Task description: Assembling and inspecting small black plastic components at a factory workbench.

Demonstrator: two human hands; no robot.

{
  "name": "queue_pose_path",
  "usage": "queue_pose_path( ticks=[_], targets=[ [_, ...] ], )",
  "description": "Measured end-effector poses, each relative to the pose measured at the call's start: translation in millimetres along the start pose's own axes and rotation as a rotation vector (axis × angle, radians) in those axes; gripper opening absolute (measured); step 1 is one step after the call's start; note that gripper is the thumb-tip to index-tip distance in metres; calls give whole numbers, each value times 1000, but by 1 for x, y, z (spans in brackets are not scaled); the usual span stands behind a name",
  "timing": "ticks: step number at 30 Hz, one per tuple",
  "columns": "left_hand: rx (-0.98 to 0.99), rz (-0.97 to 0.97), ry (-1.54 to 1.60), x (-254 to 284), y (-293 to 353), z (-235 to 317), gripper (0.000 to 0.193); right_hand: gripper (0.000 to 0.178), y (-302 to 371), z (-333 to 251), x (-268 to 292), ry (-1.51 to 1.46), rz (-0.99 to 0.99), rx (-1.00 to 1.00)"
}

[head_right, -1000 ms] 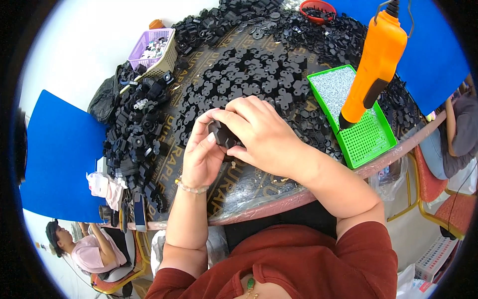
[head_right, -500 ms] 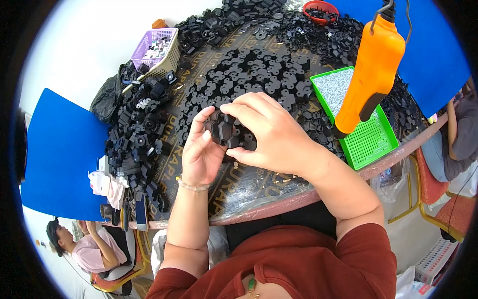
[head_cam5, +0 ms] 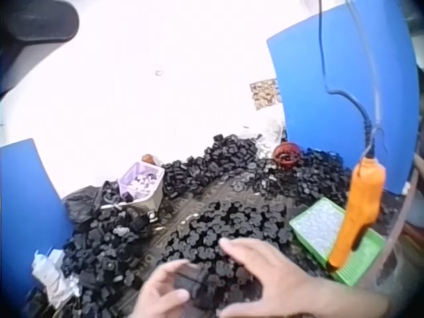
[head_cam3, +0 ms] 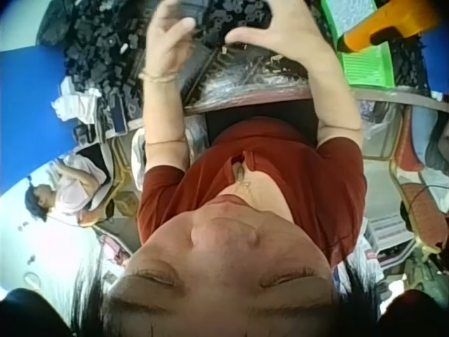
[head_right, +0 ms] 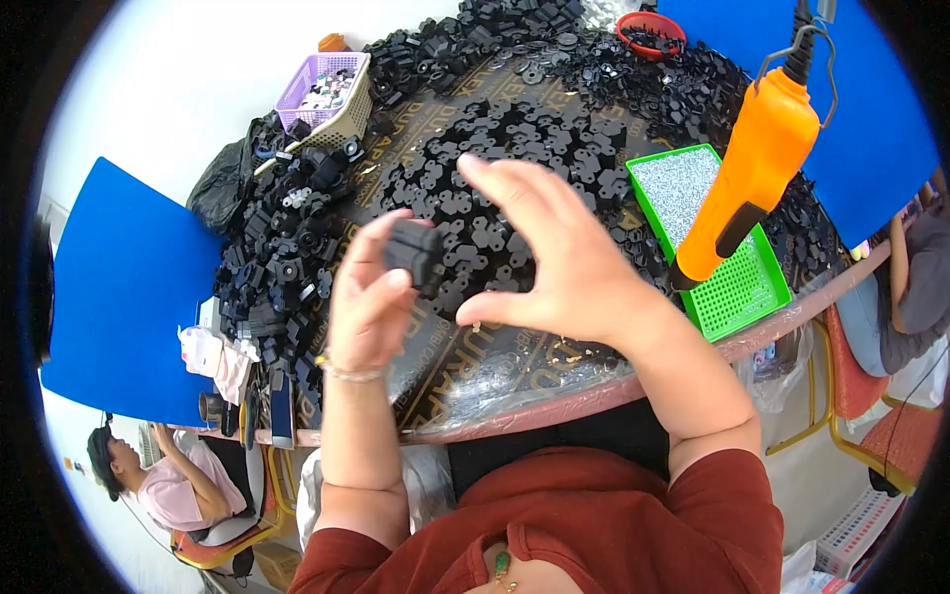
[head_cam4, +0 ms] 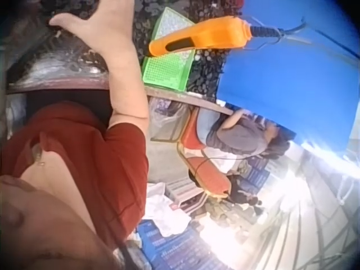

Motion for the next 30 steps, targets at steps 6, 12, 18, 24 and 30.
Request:
queue_pose_path(
  ticks=[6, 12, 18, 24, 30],
  targets=[
    [214, -121, -1149, 58, 54, 42, 54, 45, 22, -10, 31, 151, -12, -43],
    [-36, -173, -1725, 62, 63, 12, 48, 22, 56, 14, 30, 217, -109, -267],
    [-54, -101, -1811, 69, 43, 3, 50, 20, 78, 26, 18, 498, -376, -478],
    [260, 68, -2022, 127, 53, 54, 61, 44, 93, 16, 1, 614, -468, -462],
    [216, -44, -2248, 160, 65, 49, 55, 28, 94, 29, 2, 621, -404, -408]
  ],
)
Point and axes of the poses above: each hand's wrist, its own y-axis away from the middle knuckle, its own x-axis out of the back of the hand, z = x × y, the point moved 5 cm from there along -y, towards the middle knuckle, and after that the axes turned 9 degrees about -z, right-handed, at the moved point
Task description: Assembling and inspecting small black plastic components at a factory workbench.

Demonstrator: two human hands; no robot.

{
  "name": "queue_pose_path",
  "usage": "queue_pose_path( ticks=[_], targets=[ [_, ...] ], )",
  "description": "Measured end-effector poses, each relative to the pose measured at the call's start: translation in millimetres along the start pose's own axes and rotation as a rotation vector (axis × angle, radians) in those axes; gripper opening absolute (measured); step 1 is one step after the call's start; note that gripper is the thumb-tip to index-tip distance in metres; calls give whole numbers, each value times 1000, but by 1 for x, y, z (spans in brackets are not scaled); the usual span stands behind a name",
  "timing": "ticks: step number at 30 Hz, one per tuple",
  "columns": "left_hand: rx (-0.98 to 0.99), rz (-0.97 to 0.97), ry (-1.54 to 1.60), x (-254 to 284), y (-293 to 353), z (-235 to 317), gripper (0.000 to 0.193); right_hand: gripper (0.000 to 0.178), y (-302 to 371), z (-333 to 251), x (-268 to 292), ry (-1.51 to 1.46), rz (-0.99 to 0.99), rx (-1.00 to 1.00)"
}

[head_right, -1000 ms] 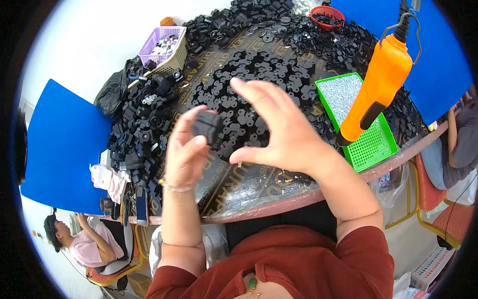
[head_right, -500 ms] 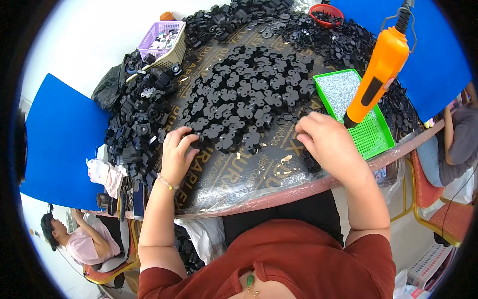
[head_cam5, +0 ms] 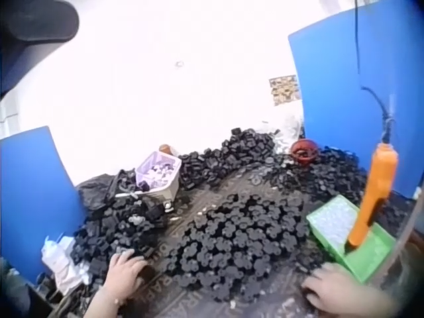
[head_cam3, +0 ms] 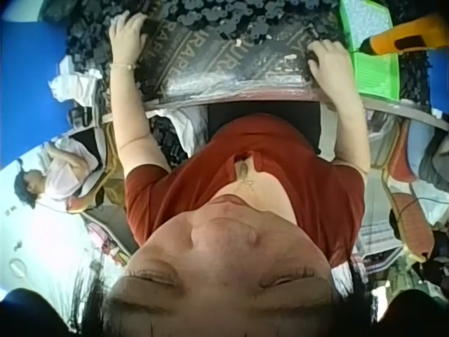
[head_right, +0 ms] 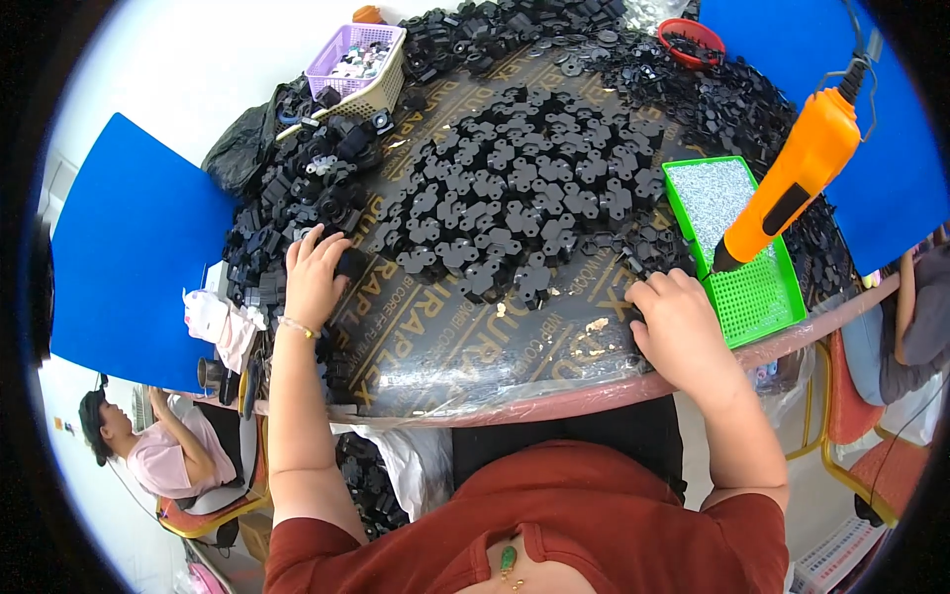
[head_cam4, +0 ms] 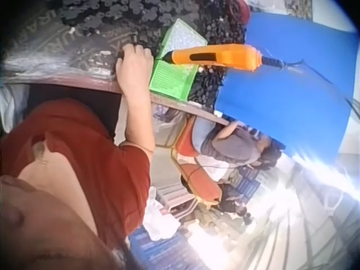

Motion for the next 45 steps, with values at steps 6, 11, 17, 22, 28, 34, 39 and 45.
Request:
queue_pose_path(
  ticks=[6, 11, 17, 22, 28, 34, 39, 45],
  targets=[
    [129, 249, 1276, 47, -5, 11, 57, 24, -9, 3, 22, -525, -6, -7],
    [-300, 97, 2402, 96, -43, 103, 61, 21, -42, -20, 60, -988, 159, 263],
    [-159, 27, 2491, 64, -74, 170, 53, 22, -97, -39, 71, -1519, 228, 379],
    [-145, -39, 2519, 29, -72, 181, 51, 31, -104, -26, 29, -1569, 209, 272],
    [-210, -108, 2428, 27, -73, 178, 53, 39, -102, -22, 31, -1529, 208, 319],
    [-132, -75, 2292, 31, -69, 181, 49, 31, -103, -24, 28, -1621, 150, 356],
    [-164, -127, 2291, 29, -68, 181, 51, 29, -103, -24, 24, -1589, 98, 322],
    [-183, -112, 2189, 30, -67, 181, 54, 26, -100, -30, 25, -1471, 77, 281]
  ],
)
Point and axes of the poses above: each hand's wrist, its own y-axis away from the middle knuckle, its own x-axis out of the back of the hand, z = x × y, the point moved 5 cm from there along -y, towards the middle knuckle, and after that the axes turned 9 degrees about -z, right-handed, at the moved point
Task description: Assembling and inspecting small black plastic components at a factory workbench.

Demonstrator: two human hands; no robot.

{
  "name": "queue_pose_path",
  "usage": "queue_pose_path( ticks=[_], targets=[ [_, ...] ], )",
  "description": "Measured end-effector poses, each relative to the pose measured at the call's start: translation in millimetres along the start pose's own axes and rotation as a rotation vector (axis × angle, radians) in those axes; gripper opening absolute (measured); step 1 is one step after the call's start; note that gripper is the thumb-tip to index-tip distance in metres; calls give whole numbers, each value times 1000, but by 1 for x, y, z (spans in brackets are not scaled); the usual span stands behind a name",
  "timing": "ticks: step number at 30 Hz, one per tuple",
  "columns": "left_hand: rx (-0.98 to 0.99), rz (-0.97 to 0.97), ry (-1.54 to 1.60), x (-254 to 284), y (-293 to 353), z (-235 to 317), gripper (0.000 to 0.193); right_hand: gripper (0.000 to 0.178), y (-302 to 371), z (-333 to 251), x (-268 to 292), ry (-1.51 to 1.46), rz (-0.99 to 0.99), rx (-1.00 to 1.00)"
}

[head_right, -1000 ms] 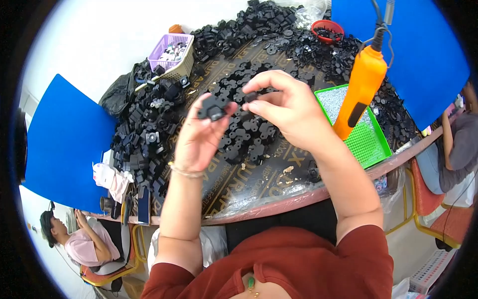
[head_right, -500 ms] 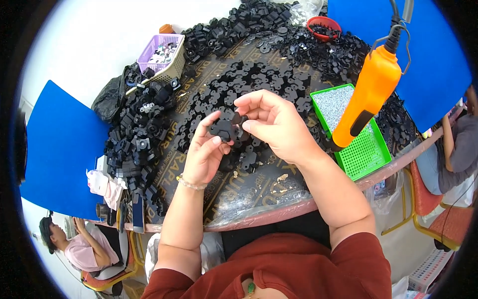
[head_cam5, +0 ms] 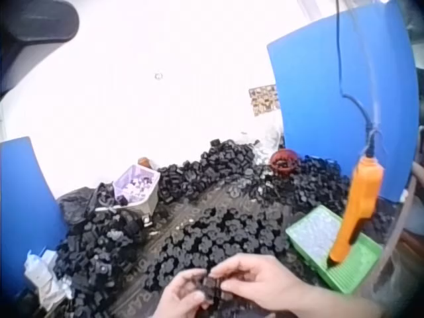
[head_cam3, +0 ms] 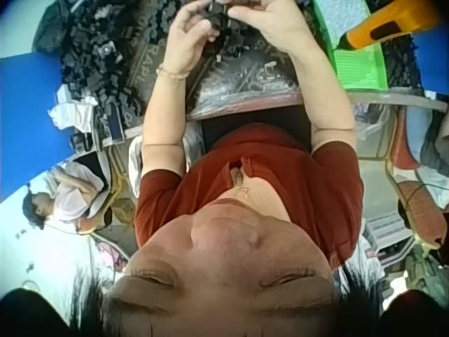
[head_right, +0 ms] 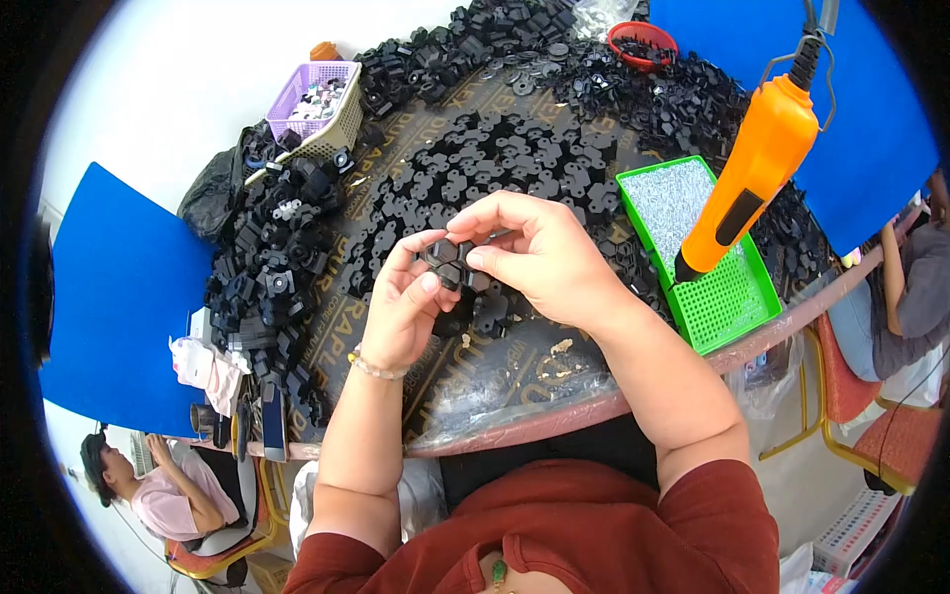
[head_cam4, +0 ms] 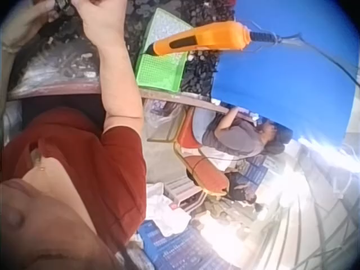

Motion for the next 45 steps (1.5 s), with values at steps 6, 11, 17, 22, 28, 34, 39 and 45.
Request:
queue_pose_path(
  ticks=[6, 11, 17, 22, 28, 34, 39, 45],
  targets=[
    [-4, -1, 17, -1, -1, 1, 53, 25, 2, -2, 0, 56, 7, 62],
    [-52, -26, 49, -3, -1, 1, 52, 25, 3, -3, -2, 13, -5, 40],
    [-11, -18, 93, -4, -1, 0, 49, 25, 5, -2, -5, 13, -83, 0],
    [-43, -7, 11, -2, -2, -2, 49, 30, 4, -2, -9, 254, -93, 90],
    [-168, 18, -76, -6, 1, 5, 52, 33, 6, -7, -7, 216, -71, 119],
    [-114, 72, -139, -7, 2, 7, 51, 26, 8, -13, -8, 441, -40, 208],
    [-140, 95, -166, -6, 3, 5, 51, 22, 8, -10, -7, 435, -52, 188],
    [-147, 116, -167, -9, 3, 8, 52, 22, 10, -13, -13, 647, 37, 265]
  ],
)
Point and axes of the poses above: each hand's wrist, its own y-axis away from the middle knuckle, its own x-axis out of the back of the hand, z = x × y, the point moved 5 cm from there along -y, towards the middle knuckle, and after that the axes turned 9 degrees about -z, right-handed, at the moved point
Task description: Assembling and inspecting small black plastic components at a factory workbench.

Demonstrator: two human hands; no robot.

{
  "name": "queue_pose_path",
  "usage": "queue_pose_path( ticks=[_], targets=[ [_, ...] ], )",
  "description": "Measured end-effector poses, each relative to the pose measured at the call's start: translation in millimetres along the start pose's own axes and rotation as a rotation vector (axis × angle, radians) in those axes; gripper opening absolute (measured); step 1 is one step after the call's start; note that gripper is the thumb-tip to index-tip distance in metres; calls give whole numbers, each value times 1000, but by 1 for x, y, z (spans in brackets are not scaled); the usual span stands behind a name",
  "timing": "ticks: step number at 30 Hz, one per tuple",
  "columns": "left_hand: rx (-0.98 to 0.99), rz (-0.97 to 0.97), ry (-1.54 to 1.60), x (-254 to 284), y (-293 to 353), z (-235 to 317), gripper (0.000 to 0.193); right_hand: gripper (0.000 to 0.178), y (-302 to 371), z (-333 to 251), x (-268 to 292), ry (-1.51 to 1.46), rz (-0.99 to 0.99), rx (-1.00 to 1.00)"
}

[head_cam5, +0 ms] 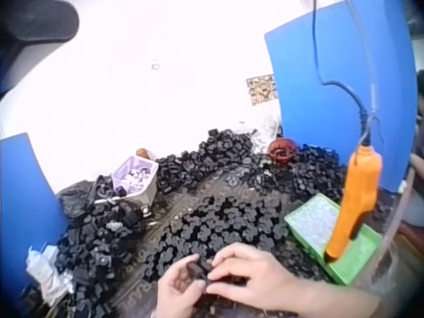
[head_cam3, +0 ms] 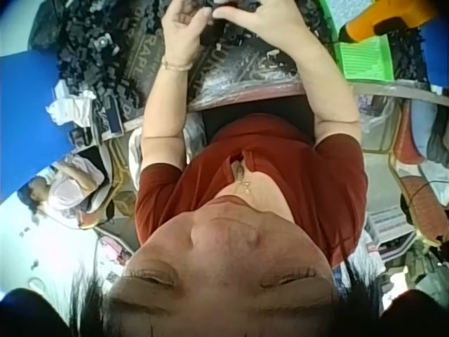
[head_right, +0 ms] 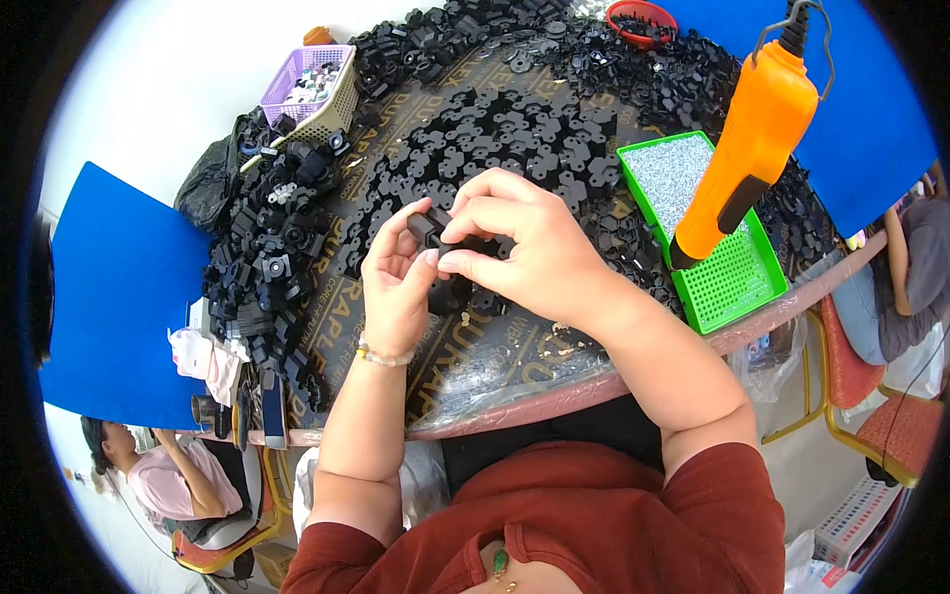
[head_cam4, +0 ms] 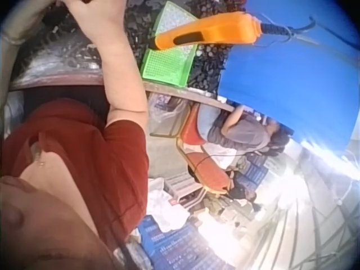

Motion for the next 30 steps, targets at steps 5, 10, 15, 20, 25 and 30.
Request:
queue_pose_path(
  ticks=[5, 10, 15, 20, 25, 30],
  targets=[
    [-31, 29, -31, 0, 1, 0, 53, 17, 0, -6, -1, 58, 58, 55],
    [-60, 28, -38, -2, 2, 0, 55, 16, 2, -7, -3, 123, 51, 113],
    [-76, 31, -72, -2, 2, 1, 54, 18, 3, -9, -2, 119, 32, 92],
    [-131, 30, -152, 0, 2, 3, 54, 20, 3, -6, -1, 119, 25, 67],
    [-157, 32, -199, 0, 3, 4, 56, 21, 2, -6, -1, 108, 14, 113],
    [-159, 24, -191, -1, 2, 3, 56, 20, 3, -10, -1, 148, -51, 115]
  ],
)
Point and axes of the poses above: each hand's wrist, its own y-axis away from the middle knuckle, its own x-axis out of the back of the hand, z = x × y, the point moved 5 cm from there along -y, towards the middle knuckle, and after that the axes turned 9 degrees about -z, right-handed, at the moved point
